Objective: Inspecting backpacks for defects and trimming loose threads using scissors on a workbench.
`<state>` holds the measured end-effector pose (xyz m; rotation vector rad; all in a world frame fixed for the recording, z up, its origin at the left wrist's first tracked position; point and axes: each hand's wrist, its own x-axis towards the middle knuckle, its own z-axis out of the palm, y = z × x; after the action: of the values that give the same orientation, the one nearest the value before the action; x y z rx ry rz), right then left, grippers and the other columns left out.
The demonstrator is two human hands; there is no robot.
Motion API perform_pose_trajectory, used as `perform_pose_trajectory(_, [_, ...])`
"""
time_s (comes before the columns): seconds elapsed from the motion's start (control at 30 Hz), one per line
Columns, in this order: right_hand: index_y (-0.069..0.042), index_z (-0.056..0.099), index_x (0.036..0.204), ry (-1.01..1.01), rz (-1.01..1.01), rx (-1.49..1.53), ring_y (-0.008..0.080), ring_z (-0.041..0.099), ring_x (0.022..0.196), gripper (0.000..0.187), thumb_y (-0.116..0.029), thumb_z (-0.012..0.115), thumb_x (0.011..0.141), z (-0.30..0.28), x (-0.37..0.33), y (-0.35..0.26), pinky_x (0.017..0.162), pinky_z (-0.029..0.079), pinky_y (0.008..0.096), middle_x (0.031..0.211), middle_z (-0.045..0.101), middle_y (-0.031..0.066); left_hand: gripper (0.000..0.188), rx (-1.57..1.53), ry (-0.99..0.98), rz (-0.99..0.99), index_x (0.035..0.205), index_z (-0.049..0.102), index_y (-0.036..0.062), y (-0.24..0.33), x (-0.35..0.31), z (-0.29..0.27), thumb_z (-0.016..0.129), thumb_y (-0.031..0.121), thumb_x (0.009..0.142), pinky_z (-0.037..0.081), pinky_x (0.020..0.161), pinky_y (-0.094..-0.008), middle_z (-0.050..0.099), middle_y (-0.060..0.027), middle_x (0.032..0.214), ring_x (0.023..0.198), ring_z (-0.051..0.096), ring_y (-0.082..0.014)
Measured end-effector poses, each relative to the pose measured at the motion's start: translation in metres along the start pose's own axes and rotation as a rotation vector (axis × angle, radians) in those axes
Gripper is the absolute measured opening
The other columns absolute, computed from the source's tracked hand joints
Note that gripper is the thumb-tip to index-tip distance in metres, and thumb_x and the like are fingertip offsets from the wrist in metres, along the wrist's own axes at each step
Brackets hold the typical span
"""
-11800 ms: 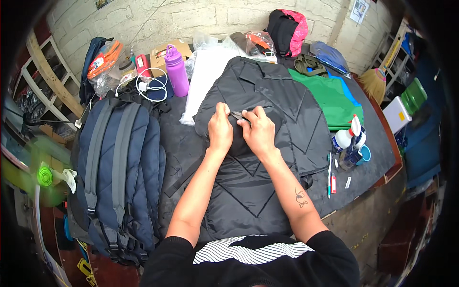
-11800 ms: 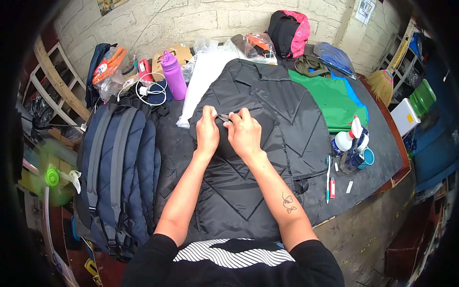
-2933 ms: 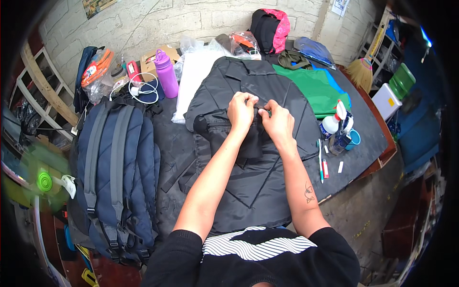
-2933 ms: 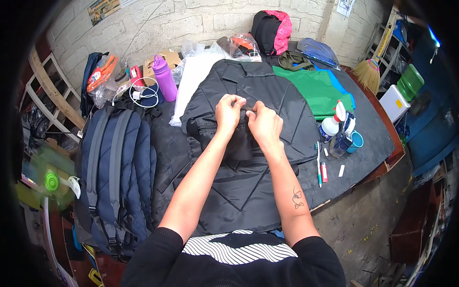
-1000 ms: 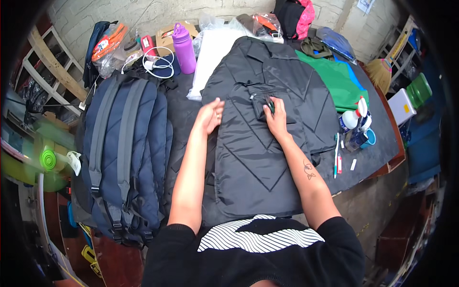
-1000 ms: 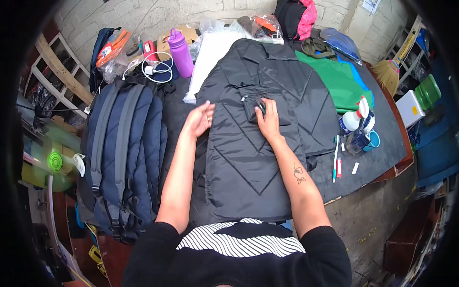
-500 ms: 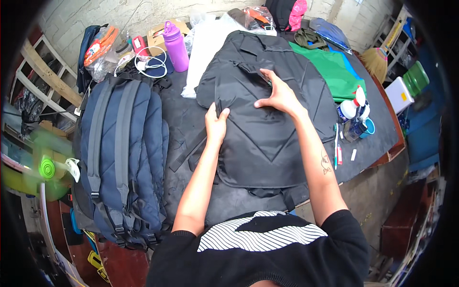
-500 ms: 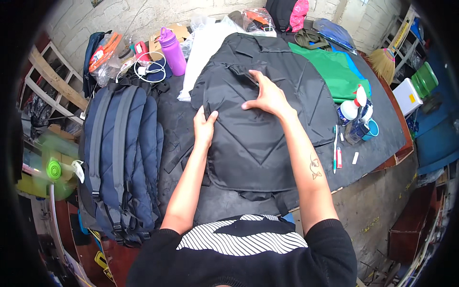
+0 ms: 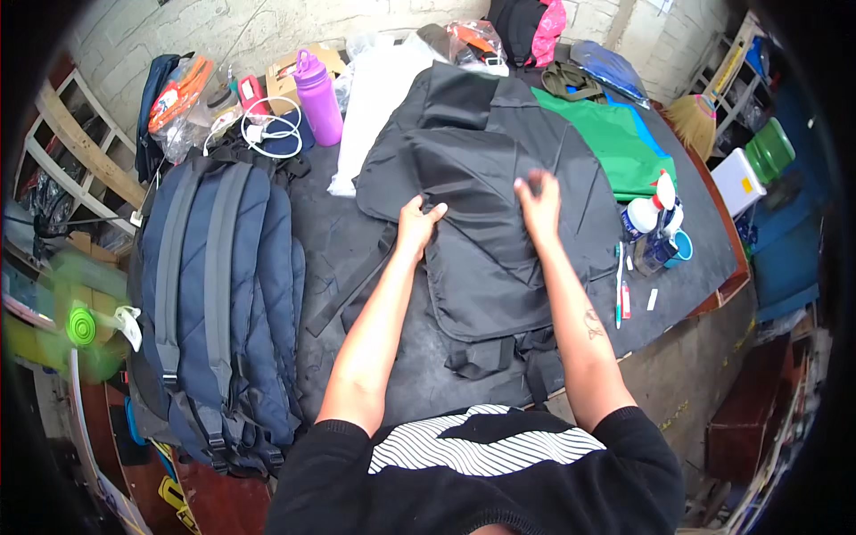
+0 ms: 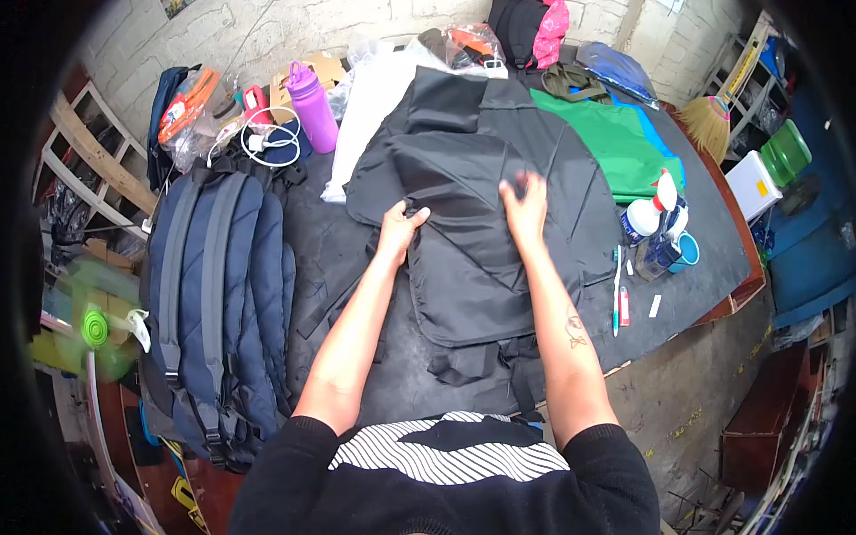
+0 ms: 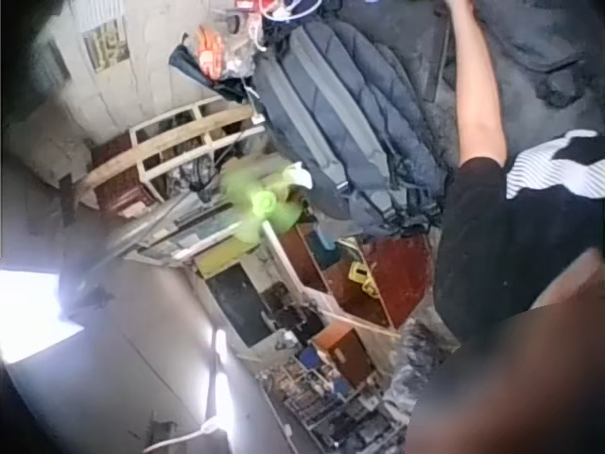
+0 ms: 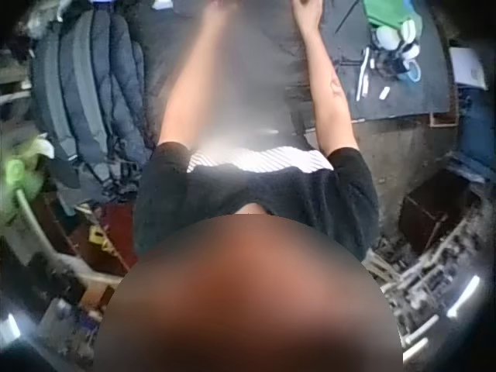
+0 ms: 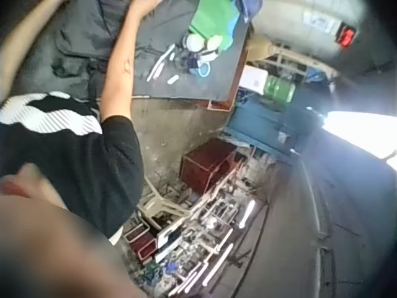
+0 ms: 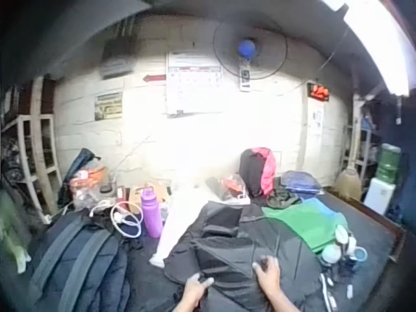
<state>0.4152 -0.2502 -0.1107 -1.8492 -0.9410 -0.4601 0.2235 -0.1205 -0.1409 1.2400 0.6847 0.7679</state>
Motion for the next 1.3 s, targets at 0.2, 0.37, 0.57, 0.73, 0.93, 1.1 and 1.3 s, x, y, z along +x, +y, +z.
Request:
perform_pose_trajectory(0.2, [-0.007,0.052,0.108,-0.184,0.089,-0.157,0.0362,0.059,0.091,0.022,-0.013,0.055,0.087,0.009,-0.042,-0.01,0.073,0.049,0.0429,0.108,0.051,0.0127,0.057,-0.277,-0.006,-0.273,0.108,0.057,-0.0029,0.03,-0.065,-0.028,0.046,0.051,0.093,0.051,0.067,-0.0279,0.066,-0.0111,0.094,0.074,0.063,-0.0145])
perform_pose_trajectory(0.37, [-0.005,0.049,0.112,-0.197,0.083,-0.079,0.0383,0.06,0.086,0.03,-0.014,0.058,0.085,0.003,-0.042,-0.005,0.072,0.049,0.0458,0.112,0.048,0.0147,0.04,-0.254,-0.062,-0.284,0.11,0.056,-0.0036,0.006,-0.103,-0.053,0.049,0.033,0.095,0.053,0.066,-0.0286,0.066,-0.014,0.094,0.074,0.065,-0.0184])
perform_pose_trajectory(0.57, [0.0,0.05,0.111,-0.289,0.118,0.255,0.0278,0.06,0.088,0.038,-0.017,0.065,0.081,-0.023,-0.05,-0.092,0.077,0.047,0.0368,0.096,0.059,0.0179,0.032,-0.138,0.119,-0.164,0.112,0.057,-0.0028,0.02,-0.109,-0.047,0.057,0.022,0.091,0.053,0.065,-0.0281,0.066,-0.012,0.092,0.074,0.064,-0.0156])
perform_pose_trajectory(0.73, [-0.006,0.059,0.102,-0.547,-0.163,0.156,0.0309,0.058,0.085,0.031,-0.011,0.07,0.073,-0.017,-0.085,-0.134,0.074,0.047,0.0377,0.09,0.057,0.0116,0.018,0.04,0.165,-0.046,0.098,0.06,-0.0017,0.024,-0.09,-0.052,0.06,0.015,0.09,0.054,0.054,-0.0247,0.063,-0.0084,0.084,0.064,0.062,-0.0127])
perform_pose_trajectory(0.93, [-0.008,0.066,0.093,-0.433,-0.318,0.046,0.0249,0.056,0.078,0.025,-0.011,0.07,0.069,0.002,-0.099,-0.145,0.069,0.043,0.0361,0.084,0.054,0.0068,0.017,0.043,0.218,-0.002,0.089,0.054,-0.0002,0.029,-0.104,-0.046,0.05,0.015,0.095,0.055,0.052,-0.0261,0.061,-0.0084,0.081,0.06,0.06,-0.0126])
perform_pose_trajectory(1.1, [-0.009,0.065,0.095,-0.458,-0.328,-0.06,0.0265,0.057,0.076,0.025,-0.012,0.069,0.07,0.008,-0.099,-0.144,0.069,0.043,0.0372,0.084,0.054,0.0081,0.019,0.154,0.226,0.027,0.088,0.052,-0.0005,0.034,-0.114,-0.039,0.044,0.014,0.097,0.054,0.053,-0.0272,0.061,-0.0099,0.084,0.063,0.061,-0.0138])
perform_pose_trajectory(1.3, [-0.003,0.06,0.104,-0.575,0.023,0.232,0.0307,0.061,0.084,0.03,-0.014,0.068,0.077,-0.053,-0.102,-0.135,0.074,0.048,0.0369,0.093,0.058,0.0131,0.032,0.13,-0.031,-0.386,0.101,0.051,-0.0003,0.03,-0.17,-0.044,0.056,0.03,0.092,0.054,0.057,-0.0281,0.061,-0.0112,0.082,0.065,0.063,-0.0182])
